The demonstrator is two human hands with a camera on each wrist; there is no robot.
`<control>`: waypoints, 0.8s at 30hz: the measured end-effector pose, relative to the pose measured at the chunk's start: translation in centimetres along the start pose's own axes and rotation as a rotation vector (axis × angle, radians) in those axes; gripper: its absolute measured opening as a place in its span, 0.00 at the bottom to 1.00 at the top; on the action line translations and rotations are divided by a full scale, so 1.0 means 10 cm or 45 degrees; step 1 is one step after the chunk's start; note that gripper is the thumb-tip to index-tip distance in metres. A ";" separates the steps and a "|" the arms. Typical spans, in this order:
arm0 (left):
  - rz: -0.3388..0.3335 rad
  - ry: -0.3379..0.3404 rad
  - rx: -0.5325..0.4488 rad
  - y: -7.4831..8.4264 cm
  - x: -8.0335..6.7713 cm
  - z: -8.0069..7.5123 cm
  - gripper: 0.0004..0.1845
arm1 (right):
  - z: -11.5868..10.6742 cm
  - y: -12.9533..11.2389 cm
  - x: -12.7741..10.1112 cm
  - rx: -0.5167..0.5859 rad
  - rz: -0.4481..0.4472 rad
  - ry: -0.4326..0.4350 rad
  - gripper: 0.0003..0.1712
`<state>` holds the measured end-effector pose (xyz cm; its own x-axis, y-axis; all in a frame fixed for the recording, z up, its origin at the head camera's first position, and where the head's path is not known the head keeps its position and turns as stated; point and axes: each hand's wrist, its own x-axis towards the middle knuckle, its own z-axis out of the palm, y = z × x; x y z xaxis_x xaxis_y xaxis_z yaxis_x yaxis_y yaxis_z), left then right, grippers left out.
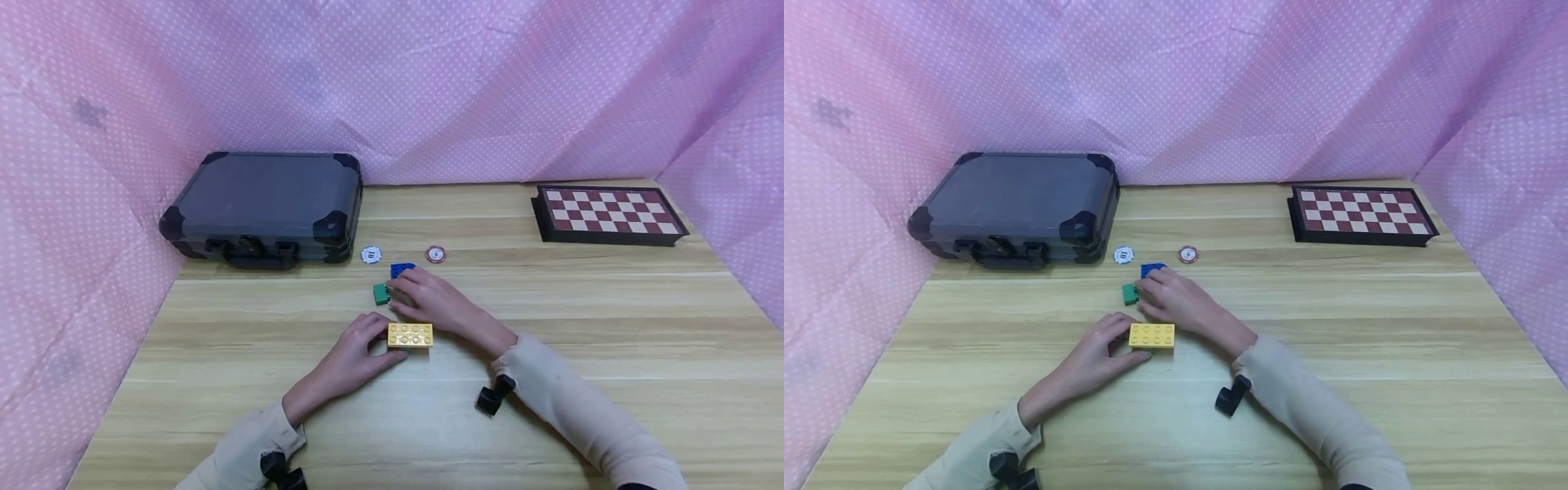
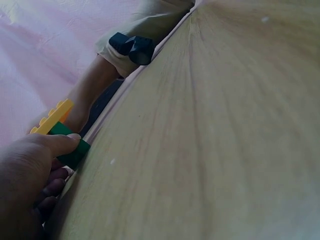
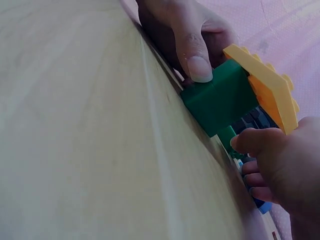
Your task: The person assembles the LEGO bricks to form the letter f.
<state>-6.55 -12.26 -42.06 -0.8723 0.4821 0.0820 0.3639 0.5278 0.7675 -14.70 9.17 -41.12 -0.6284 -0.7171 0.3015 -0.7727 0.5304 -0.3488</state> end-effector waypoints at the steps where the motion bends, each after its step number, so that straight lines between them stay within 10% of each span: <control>1: 0.000 -0.001 0.000 0.00 0.00 0.00 0.19 | 0.01 0.00 0.00 -0.010 -0.002 -0.001 0.23; 24: 0.011 0.006 -0.002 -0.02 0.01 0.00 0.20 | 0.08 0.01 0.07 -0.114 -0.071 0.029 0.23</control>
<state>-6.73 -12.31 -42.24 -0.8705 0.4835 0.0916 0.3710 0.5227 0.7675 -15.17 8.42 -41.63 -0.5855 -0.7367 0.3384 -0.8107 0.5291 -0.2508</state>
